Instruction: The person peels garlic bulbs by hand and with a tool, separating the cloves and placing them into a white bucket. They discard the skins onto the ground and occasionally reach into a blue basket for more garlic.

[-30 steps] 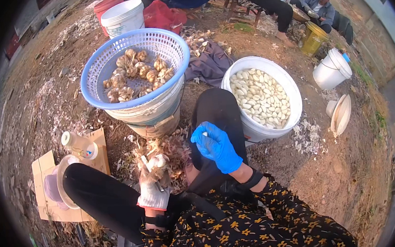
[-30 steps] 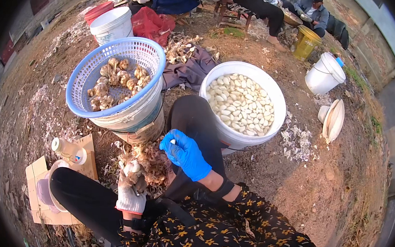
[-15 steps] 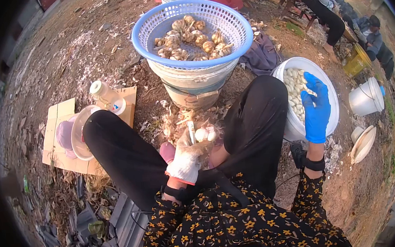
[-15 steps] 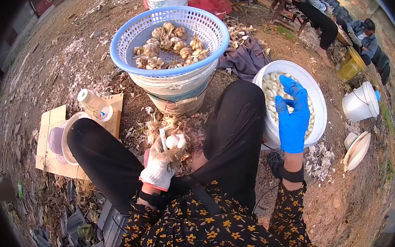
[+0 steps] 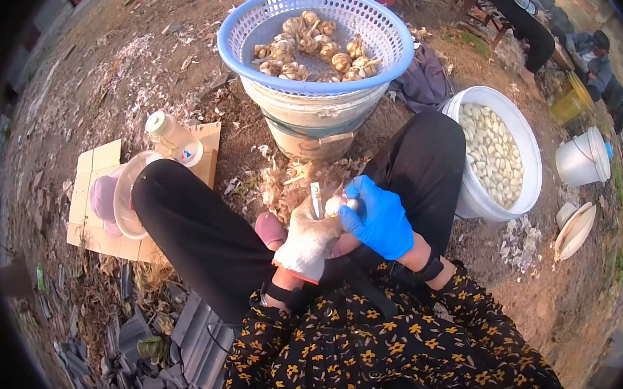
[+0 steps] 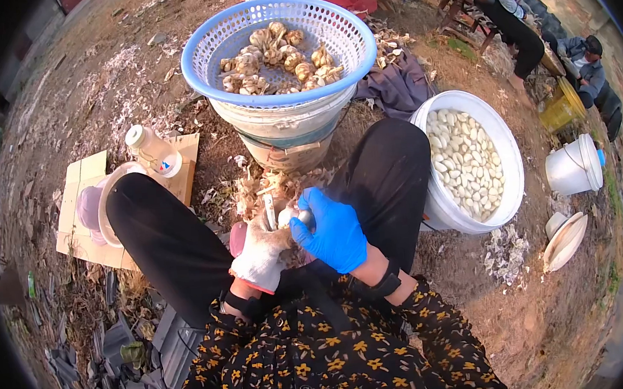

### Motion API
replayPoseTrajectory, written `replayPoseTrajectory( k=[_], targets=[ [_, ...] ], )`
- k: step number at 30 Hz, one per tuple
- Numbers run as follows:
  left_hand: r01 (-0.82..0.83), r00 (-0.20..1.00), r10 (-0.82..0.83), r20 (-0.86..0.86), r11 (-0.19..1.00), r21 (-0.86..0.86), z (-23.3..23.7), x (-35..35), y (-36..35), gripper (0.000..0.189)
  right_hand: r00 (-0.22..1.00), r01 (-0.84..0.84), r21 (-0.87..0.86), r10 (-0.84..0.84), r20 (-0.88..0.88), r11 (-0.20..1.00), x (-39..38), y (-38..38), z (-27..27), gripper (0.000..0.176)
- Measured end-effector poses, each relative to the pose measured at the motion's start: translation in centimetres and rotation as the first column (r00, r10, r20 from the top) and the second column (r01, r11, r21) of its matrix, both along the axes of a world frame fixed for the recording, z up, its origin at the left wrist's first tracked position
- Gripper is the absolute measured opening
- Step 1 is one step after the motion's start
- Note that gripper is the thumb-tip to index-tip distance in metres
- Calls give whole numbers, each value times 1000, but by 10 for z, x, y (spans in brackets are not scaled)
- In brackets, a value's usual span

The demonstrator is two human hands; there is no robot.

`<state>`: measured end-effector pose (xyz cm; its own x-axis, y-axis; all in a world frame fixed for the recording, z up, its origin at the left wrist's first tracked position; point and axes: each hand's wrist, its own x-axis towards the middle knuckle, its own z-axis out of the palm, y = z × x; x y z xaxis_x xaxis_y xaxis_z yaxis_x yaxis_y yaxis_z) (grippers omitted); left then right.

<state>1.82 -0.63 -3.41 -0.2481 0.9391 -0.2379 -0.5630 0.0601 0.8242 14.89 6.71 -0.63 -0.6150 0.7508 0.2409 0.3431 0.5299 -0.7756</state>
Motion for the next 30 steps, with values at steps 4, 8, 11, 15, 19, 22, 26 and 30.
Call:
replayPoseTrajectory(
  k=[4, 8, 11, 15, 19, 22, 26, 30],
  targets=[
    [139, 978, -109, 177, 977, -163, 3, -7, -6, 35, 998, -47, 9, 46, 51, 999, 5, 3, -8, 24],
    [165, 921, -136, 365, 985, -49, -14, -7, -13, 39, 998, -60, 23, 59, 21, 998, 4, 1, -12, 19],
    [170, 906, -146, 397, 985, -26, -15, -7, -12, 33, 996, -41, 34, 43, -79, 999, 3, 2, -23, 15],
    [59, 888, 3, 459, 991, -120, -5, -1, -10, 34, 978, -21, -83, 3, -211, 996, 0, -3, -24, 17],
    [169, 847, -158, 507, 985, 25, -17, -10, -10, 27, 947, -75, -614, -136, -290, 786, 4, 1, -28, 24],
    [129, 809, -108, 578, 992, 5, -13, -9, -9, 33, 901, -146, -738, -219, -374, 659, 6, 2, -26, 25],
    [106, 768, -76, 635, 994, -10, -10, -9, -8, 24, 891, -263, -778, -166, -423, 571, 10, 4, -19, 24],
    [68, 747, -29, 664, 997, -32, -8, -9, -8, 22, 887, -329, -746, -81, -454, 578, 10, 1, -16, 25]
  ],
)
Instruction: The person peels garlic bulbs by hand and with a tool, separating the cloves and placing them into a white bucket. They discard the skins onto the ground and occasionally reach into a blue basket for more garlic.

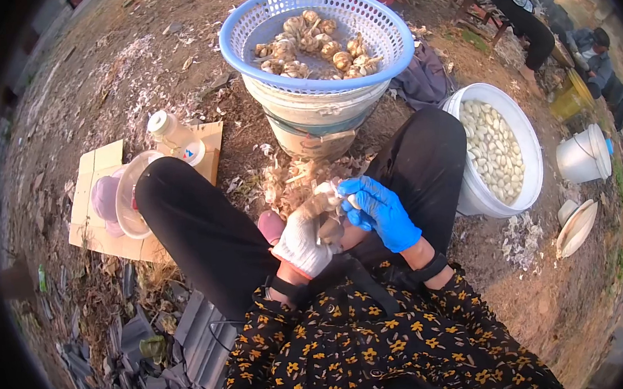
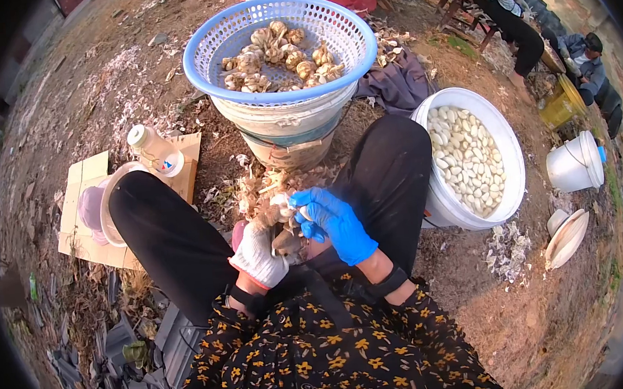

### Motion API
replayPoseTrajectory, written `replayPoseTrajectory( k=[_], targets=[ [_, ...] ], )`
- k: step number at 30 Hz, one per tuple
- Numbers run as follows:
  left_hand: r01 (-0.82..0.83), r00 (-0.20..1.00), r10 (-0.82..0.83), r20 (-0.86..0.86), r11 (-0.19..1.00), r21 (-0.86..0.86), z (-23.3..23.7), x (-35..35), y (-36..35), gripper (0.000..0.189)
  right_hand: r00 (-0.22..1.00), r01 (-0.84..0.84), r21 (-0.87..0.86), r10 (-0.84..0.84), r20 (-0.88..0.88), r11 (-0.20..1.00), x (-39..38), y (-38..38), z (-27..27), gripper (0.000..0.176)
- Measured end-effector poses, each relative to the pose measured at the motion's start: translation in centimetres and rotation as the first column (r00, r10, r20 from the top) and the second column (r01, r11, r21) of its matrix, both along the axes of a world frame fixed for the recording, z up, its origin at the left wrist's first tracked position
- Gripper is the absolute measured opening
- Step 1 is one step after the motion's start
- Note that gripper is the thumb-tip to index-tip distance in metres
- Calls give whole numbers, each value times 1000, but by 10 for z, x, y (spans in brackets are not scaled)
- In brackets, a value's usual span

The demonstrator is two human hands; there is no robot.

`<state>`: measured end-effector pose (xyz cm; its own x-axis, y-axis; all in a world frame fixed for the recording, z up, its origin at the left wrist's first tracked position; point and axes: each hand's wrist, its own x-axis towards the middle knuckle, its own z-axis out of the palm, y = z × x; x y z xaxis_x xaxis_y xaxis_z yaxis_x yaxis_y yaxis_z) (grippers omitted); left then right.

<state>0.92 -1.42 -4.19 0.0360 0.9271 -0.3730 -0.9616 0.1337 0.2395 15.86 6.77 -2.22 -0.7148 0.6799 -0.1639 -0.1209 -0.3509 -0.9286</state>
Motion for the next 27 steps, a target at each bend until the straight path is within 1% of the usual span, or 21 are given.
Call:
replayPoseTrajectory(
  k=[3, 4, 6, 7, 9, 10, 13, 15, 16, 17, 18, 20, 21, 22, 23, 24, 25, 26, 27],
  targets=[
    [-8, 1000, 8, 13, 999, -39, 3, -1, 1, 22, 998, -27, 67, 30, -54, 997, 1, -2, -12, 25],
    [-13, 1000, 14, 16, 998, -55, 4, 0, 0, 22, 998, -12, 91, 18, -66, 996, 2, -1, -18, 24],
    [15, 1000, -15, 11, 1000, -14, -2, -1, -1, 23, 996, 22, 138, -9, -92, 990, 2, 0, -26, 22],
    [31, 999, -31, 7, 999, 8, -3, -1, 0, 23, 998, 36, 92, -31, -52, 995, 3, 1, -26, 21],
    [-8, 1000, 8, -14, 999, -50, 0, 2, 1, 22, 997, 70, 1, -70, 31, 998, 3, 4, -24, 21],
    [-30, 999, 28, -26, 996, -80, 1, 2, 1, 21, 997, 82, -34, -82, 15, 996, 3, 4, -20, 23],
    [-41, 999, 40, -21, 999, -36, -6, -1, 1, 15, 994, 93, -149, -100, -42, 984, 5, 6, -7, 30],
    [-114, 993, 112, -29, 988, -100, -6, 1, -1, 18, 991, 77, -233, -99, -86, 969, 11, 10, -3, 37],
    [-146, 989, 143, -32, 981, -128, -5, 3, 0, 20, 989, 78, -212, -103, -110, 974, 13, 11, 2, 40],
    [-100, 991, 94, -91, 993, -64, -1, -1, 0, 25, 985, 81, -190, -107, -133, 978, 18, 11, 10, 42],
    [-90, 996, 89, -23, 994, -61, -8, -3, 0, 27, 982, 86, -167, -112, -155, 982, 21, 11, 20, 44],
    [-90, 992, 77, -95, 986, -142, 10, -3, 3, 27, 967, 216, 28, -210, -141, 976, 35, 11, 46, 45],
    [-107, 991, 98, -89, 988, -109, 14, -2, 2, 29, 957, 270, 126, -252, -143, 954, 43, 12, 59, 45],
    [-105, 981, 97, -169, 993, -44, 15, -2, 4, 30, 935, 354, 324, -327, -135, 877, 58, 19, 71, 43],
    [-105, 962, 106, -250, 994, 15, 15, -2, 3, 32, 883, 420, 597, -458, -98, 683, 74, 29, 84, 41],
    [-100, 936, 117, -333, 993, 69, 16, -2, 0, 34, 758, 420, 829, -645, -96, 370, 99, 51, 78, 43],
    [-73, 932, 89, -352, 996, 57, 8, -3, 3, 38, 614, 207, 966, -789, -4, 156, 121, 80, 75, 47],
    [-187, 890, 175, -421, 982, 13, -6, 3, 7, 37, 421, -78, 997, -907, 15, -19, 140, 99, 71, 53],
    [-161, 777, 123, -618, 987, -6, -5, 8, 9, 36, 336, -161, 987, -941, 35, -21, 146, 101, 70, 53]
  ],
)
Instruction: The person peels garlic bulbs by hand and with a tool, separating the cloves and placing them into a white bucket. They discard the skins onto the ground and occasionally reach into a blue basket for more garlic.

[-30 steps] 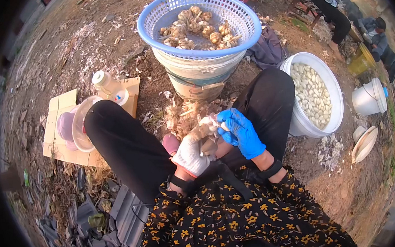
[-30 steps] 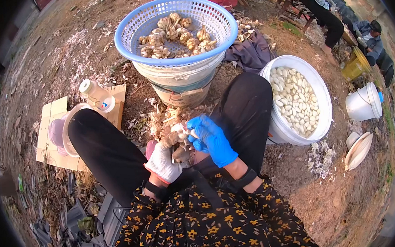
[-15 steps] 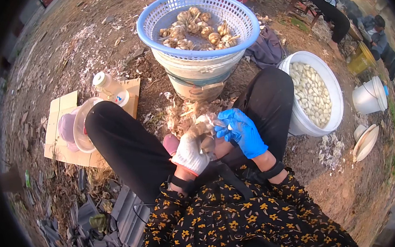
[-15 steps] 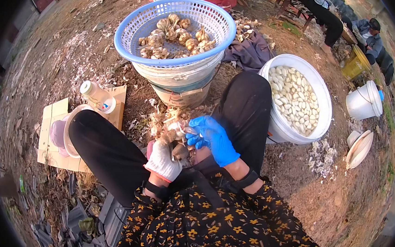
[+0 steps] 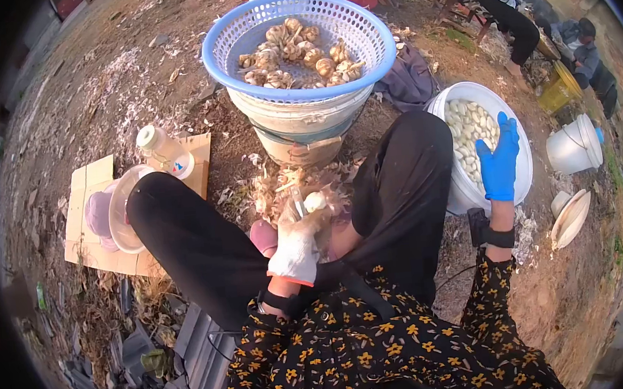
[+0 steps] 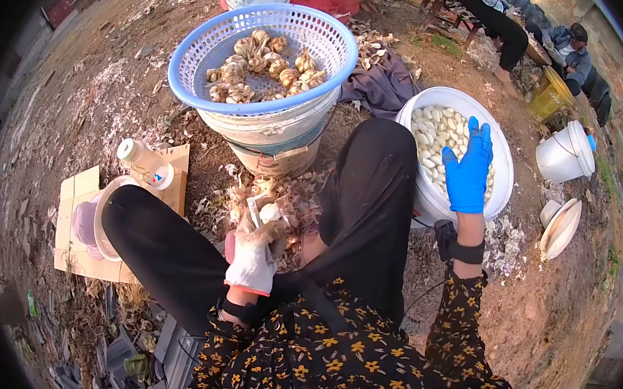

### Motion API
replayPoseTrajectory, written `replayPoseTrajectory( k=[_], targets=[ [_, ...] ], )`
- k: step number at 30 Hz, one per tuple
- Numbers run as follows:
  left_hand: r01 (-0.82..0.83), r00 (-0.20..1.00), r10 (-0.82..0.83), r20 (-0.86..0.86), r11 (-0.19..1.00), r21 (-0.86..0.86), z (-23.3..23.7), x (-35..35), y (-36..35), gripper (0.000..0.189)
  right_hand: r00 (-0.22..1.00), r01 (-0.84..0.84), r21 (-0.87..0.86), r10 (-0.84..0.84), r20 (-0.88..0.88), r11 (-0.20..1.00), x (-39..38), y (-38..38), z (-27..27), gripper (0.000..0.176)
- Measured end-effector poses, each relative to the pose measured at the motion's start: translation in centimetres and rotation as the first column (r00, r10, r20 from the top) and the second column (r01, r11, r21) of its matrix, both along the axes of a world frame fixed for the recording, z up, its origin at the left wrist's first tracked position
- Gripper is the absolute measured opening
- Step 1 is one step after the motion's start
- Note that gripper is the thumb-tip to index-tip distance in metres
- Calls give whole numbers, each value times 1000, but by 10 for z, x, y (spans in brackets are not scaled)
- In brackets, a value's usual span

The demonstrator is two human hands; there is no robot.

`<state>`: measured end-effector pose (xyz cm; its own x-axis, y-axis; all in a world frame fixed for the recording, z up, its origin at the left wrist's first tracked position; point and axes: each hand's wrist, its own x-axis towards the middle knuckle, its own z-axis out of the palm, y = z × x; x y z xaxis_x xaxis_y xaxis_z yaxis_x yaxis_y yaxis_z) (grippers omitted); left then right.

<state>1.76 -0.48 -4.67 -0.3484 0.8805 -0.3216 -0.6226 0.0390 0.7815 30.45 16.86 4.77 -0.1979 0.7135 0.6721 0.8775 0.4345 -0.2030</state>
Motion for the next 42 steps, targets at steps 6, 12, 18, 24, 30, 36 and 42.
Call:
replayPoseTrajectory(
  k=[6, 12, 18, 24, 30, 36, 42],
  targets=[
    [34, 947, -88, -308, 984, -177, 19, 7, 4, 35, 695, -662, -394, 325, -642, 638, -78, -56, -8, 27],
    [-8, 938, -51, -342, 986, -169, 18, 12, 2, 31, 721, -693, -539, 435, -540, 480, -149, -101, -46, 32],
    [-44, 918, 37, -396, 999, -7, -9, 16, 4, 30, 758, -650, -516, 528, -384, 558, -156, -97, -55, 22],
    [81, 977, -105, -187, 988, -130, -4, 10, -7, 32, 771, -635, -530, 502, -391, 563, -155, -100, -75, 13],
    [-18, 969, 35, 244, 997, -71, 15, 8, -2, 35, 631, -768, -563, 211, -746, 305, -150, -96, -84, 22],
    [191, 877, -218, 429, 976, 106, -26, -9, -11, 32, 444, -888, -459, -204, -872, 28, -143, -87, -84, 20],
    [187, 915, -193, 354, 981, 51, -3, -5, -11, 25, 523, -793, -484, 5, -852, 371, -155, -96, -85, 10]
  ],
)
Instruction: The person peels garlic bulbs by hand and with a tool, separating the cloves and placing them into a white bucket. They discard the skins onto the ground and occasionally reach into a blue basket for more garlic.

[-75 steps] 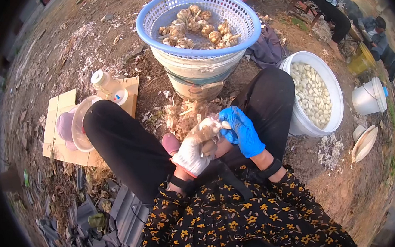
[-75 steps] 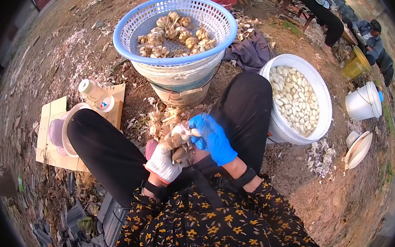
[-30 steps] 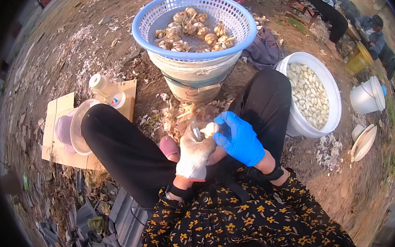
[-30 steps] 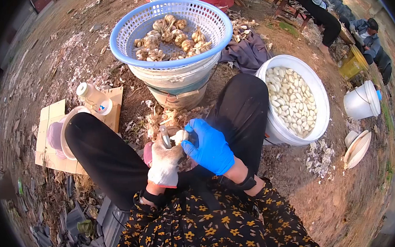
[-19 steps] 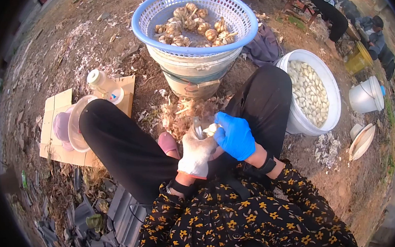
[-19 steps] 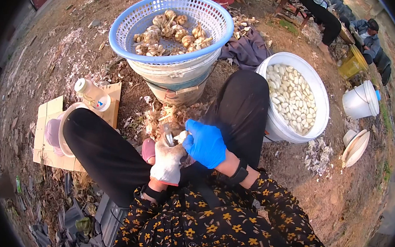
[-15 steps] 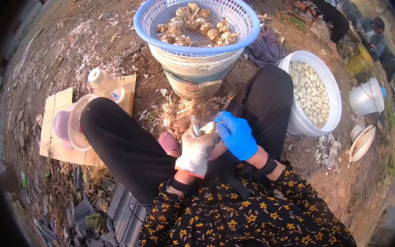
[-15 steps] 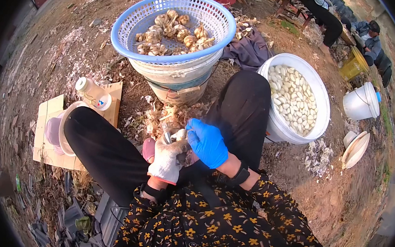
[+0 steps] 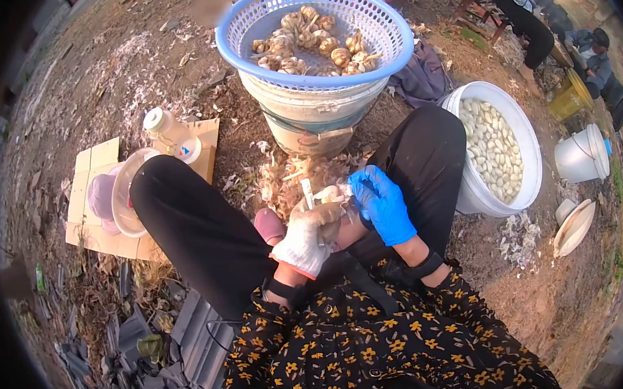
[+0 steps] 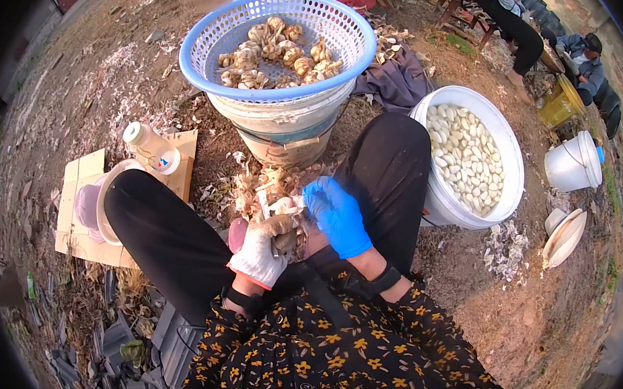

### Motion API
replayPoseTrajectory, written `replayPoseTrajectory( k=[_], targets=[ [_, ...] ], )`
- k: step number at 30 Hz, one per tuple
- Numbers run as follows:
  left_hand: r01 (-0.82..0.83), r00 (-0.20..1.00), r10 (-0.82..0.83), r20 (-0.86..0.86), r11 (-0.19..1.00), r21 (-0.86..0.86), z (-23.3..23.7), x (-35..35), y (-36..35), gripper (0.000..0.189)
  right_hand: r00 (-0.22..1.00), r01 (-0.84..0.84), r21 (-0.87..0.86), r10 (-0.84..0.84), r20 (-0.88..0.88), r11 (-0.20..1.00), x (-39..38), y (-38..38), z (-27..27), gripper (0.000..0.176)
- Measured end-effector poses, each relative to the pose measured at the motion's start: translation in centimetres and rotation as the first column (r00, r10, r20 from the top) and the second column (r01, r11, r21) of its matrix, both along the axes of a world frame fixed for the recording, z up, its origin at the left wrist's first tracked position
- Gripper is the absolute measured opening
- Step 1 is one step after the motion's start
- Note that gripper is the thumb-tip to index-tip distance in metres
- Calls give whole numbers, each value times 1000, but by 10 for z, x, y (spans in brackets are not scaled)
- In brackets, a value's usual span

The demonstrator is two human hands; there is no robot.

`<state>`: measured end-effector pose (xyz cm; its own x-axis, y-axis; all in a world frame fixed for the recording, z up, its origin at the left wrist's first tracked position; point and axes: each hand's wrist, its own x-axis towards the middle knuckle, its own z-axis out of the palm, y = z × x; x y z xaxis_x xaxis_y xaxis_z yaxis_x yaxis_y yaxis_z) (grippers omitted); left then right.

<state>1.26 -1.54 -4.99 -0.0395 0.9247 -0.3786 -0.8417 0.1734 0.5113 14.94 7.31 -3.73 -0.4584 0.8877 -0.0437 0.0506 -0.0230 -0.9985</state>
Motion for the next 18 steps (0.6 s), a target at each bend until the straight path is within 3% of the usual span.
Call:
replayPoseTrajectory(
  k=[2, 5, 8, 11, 12, 14, 15, 16, 18],
  targets=[
    [-14, 999, 13, -31, 1000, -17, -1, 1, 0, 27, 997, 63, 224, -70, 22, 973, -2, -4, -7, 10],
    [-85, 990, 81, -118, 996, -23, 3, 6, 2, 35, 978, -34, 494, -73, 194, 869, 2, -7, 7, 14],
    [-87, 983, 89, -161, 996, 20, -3, 5, 3, 41, 966, -79, 483, -52, 253, 872, 0, -10, 12, 16],
    [-53, 980, 53, -192, 999, 5, 11, 6, 2, 36, 992, 3, 39, -8, 122, 999, 2, -2, 0, 16],
    [-43, 978, 39, -206, 999, -12, 18, 7, 2, 33, 999, 23, -348, -36, -31, 937, 4, 6, 0, 12],
    [-17, 994, 15, -111, 1000, -12, 21, 6, 1, 36, 910, -168, -577, -99, -402, 799, 23, 29, -12, 11],
    [-5, 998, 4, -63, 1000, -11, 21, 5, 1, 37, 814, -292, -641, -168, -557, 710, 22, 33, -4, 10],
    [-11, 996, 9, -84, 1000, -17, 21, 6, 1, 38, 809, -186, -681, -283, -515, 709, 20, 29, 2, 13],
    [-22, 992, 18, -126, 999, -30, 20, 9, 2, 39, 904, -89, -430, -109, -414, 898, 15, 20, 22, 7]
  ],
)
